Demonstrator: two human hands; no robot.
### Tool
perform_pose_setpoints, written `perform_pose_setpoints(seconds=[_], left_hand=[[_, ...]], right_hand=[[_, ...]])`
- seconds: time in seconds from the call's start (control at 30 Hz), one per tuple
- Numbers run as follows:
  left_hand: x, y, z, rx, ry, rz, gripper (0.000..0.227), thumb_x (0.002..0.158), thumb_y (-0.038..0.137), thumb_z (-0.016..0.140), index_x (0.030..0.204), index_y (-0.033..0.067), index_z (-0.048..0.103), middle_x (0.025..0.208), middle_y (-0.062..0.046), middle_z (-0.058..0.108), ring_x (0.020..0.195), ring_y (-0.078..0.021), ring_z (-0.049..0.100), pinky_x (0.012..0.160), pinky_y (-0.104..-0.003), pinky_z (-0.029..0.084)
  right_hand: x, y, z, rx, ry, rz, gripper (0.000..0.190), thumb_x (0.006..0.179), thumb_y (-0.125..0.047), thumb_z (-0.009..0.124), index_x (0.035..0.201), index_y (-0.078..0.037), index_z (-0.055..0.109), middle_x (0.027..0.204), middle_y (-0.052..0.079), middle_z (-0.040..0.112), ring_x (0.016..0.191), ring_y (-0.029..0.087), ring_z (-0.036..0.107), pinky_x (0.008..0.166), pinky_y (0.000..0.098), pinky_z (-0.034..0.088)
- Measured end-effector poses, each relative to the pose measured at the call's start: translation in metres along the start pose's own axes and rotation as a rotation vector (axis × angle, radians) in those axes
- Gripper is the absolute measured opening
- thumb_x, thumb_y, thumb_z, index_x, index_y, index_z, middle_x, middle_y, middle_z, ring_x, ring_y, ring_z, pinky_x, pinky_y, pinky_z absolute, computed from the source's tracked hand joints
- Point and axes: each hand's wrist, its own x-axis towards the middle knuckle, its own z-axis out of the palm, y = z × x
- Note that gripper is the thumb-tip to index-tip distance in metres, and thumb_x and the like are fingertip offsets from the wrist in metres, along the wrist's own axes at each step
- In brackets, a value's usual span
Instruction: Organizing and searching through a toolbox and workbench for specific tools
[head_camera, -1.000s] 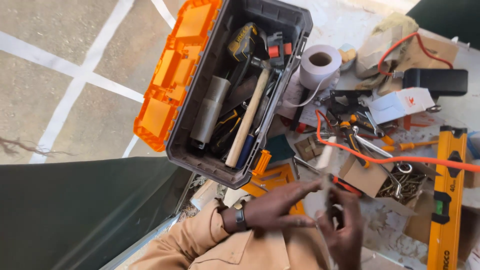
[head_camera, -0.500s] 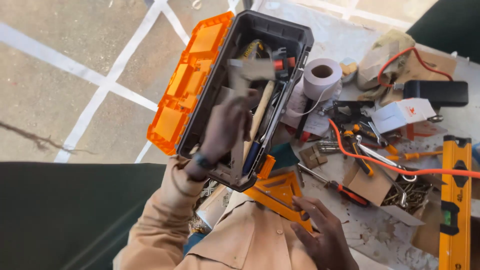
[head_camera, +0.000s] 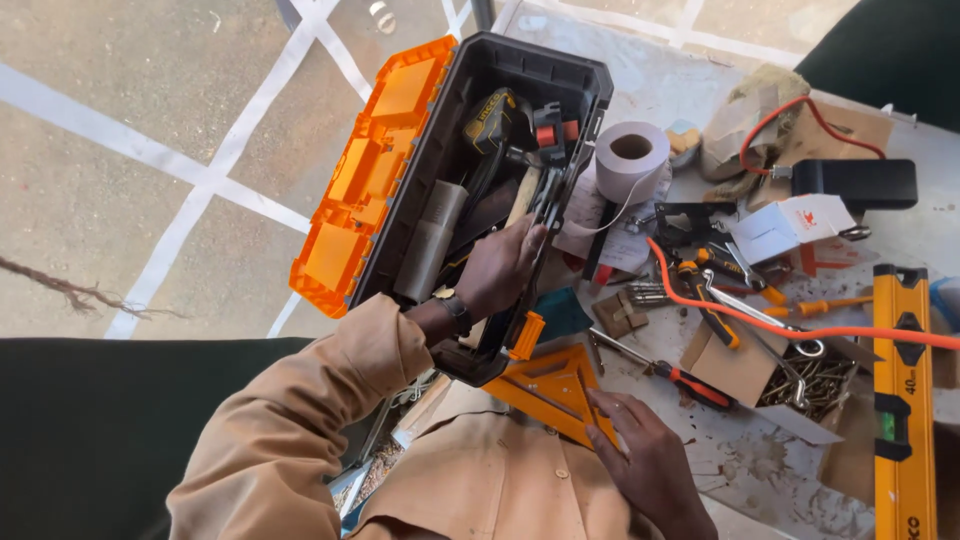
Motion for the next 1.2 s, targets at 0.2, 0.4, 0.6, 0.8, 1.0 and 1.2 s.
perform_pose_setpoints(seconds=[0.2, 0.4, 0.6, 0.8, 1.0, 1.2], left_hand=[[-0.01, 0.016, -0.026, -0.438, 0.277, 0.067, 0.05, 0.103, 0.057, 0.036, 0.111, 0.0115, 0.055, 0.056, 0.007, 0.051, 0.048, -0.007, 0.049, 0.05, -0.029, 0.039], [0.01, 0.014, -0.066, -0.305, 0.265, -0.165, 0.03, 0.094, 0.046, 0.055, 0.094, 0.0164, 0.05, 0.078, 0.003, 0.052, 0.072, -0.0125, 0.048, 0.061, -0.038, 0.04], [0.016, -0.011, -0.04, 0.085, -0.082, -0.087, 0.041, 0.088, 0.017, 0.048, 0.129, 0.016, 0.042, 0.084, -0.02, 0.072, 0.066, -0.0417, 0.066, 0.053, -0.053, 0.044], [0.031, -0.022, 0.007, 0.03, -0.138, -0.154, 0.034, 0.088, 0.012, 0.042, 0.121, 0.0042, 0.039, 0.091, -0.027, 0.073, 0.079, -0.0545, 0.064, 0.066, -0.062, 0.045], [0.032, -0.032, 0.007, 0.103, -0.206, -0.119, 0.025, 0.091, 0.021, 0.045, 0.109, 0.0041, 0.044, 0.098, -0.027, 0.073, 0.085, -0.0522, 0.066, 0.066, -0.06, 0.047], [0.026, -0.025, -0.002, 0.223, -0.173, -0.222, 0.05, 0.086, 0.017, 0.057, 0.132, 0.0126, 0.039, 0.104, -0.021, 0.076, 0.088, -0.0506, 0.07, 0.068, -0.058, 0.054]], right_hand=[[-0.012, 0.024, 0.01, -0.044, -0.006, 0.024, 0.043, 0.091, -0.033, 0.068, 0.132, -0.019, 0.068, 0.126, -0.002, 0.073, 0.112, 0.016, 0.071, 0.094, 0.0327, 0.054], [-0.018, 0.063, 0.024, -0.079, -0.129, 0.132, 0.049, 0.089, -0.037, 0.064, 0.137, -0.027, 0.065, 0.114, -0.009, 0.074, 0.1, 0.006, 0.073, 0.082, 0.0282, 0.063], [0.017, 0.023, 0.02, -0.318, -0.369, 0.408, 0.052, 0.093, -0.053, 0.051, 0.141, -0.038, 0.062, 0.127, -0.015, 0.073, 0.113, 0.004, 0.073, 0.092, 0.0275, 0.064], [0.012, 0.027, 0.045, -0.286, -0.299, 0.219, 0.046, 0.091, -0.051, 0.059, 0.13, -0.029, 0.069, 0.119, -0.01, 0.074, 0.109, 0.009, 0.072, 0.077, 0.0304, 0.058], [0.018, 0.001, 0.045, -0.254, -0.46, 0.441, 0.051, 0.092, -0.054, 0.055, 0.14, -0.04, 0.061, 0.129, -0.019, 0.07, 0.115, 0.002, 0.069, 0.082, 0.026, 0.057], [0.027, 0.009, 0.039, -0.357, -0.559, 0.529, 0.046, 0.094, -0.054, 0.054, 0.138, -0.042, 0.06, 0.128, -0.018, 0.07, 0.122, 0.003, 0.067, 0.095, 0.0288, 0.053]])
